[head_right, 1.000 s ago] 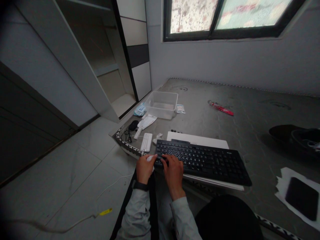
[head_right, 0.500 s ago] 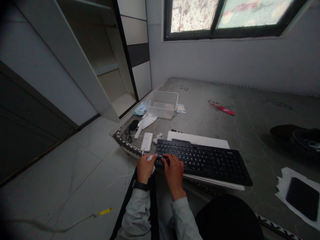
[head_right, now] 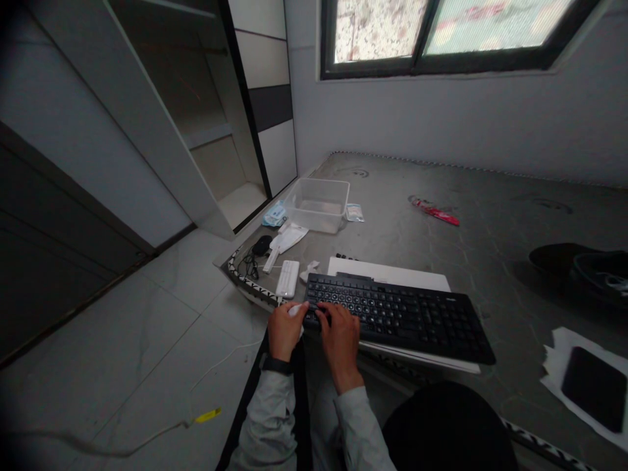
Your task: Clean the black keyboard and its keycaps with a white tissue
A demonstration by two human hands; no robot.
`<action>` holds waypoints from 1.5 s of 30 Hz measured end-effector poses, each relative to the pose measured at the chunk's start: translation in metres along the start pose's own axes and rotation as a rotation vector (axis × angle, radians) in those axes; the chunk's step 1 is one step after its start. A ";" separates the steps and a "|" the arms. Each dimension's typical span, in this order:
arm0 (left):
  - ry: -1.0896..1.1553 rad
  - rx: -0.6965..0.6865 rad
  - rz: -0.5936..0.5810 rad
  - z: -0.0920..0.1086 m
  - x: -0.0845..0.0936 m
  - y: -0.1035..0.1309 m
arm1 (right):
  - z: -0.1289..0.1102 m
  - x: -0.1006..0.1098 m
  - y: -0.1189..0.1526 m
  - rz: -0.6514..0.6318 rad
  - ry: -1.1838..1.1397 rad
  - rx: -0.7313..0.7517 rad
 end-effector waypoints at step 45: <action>0.061 0.001 0.000 0.003 0.002 0.000 | 0.006 0.000 -0.001 0.061 -0.078 -0.034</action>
Point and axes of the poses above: each hand's wrist, its own y-axis away from the middle knuckle, its own x-axis out of the back of the hand, z = x × y, the point moved 10 cm from there along -y, towards the middle knuckle, and after that the axes turned 2 degrees about -y, right-handed, at the moved point
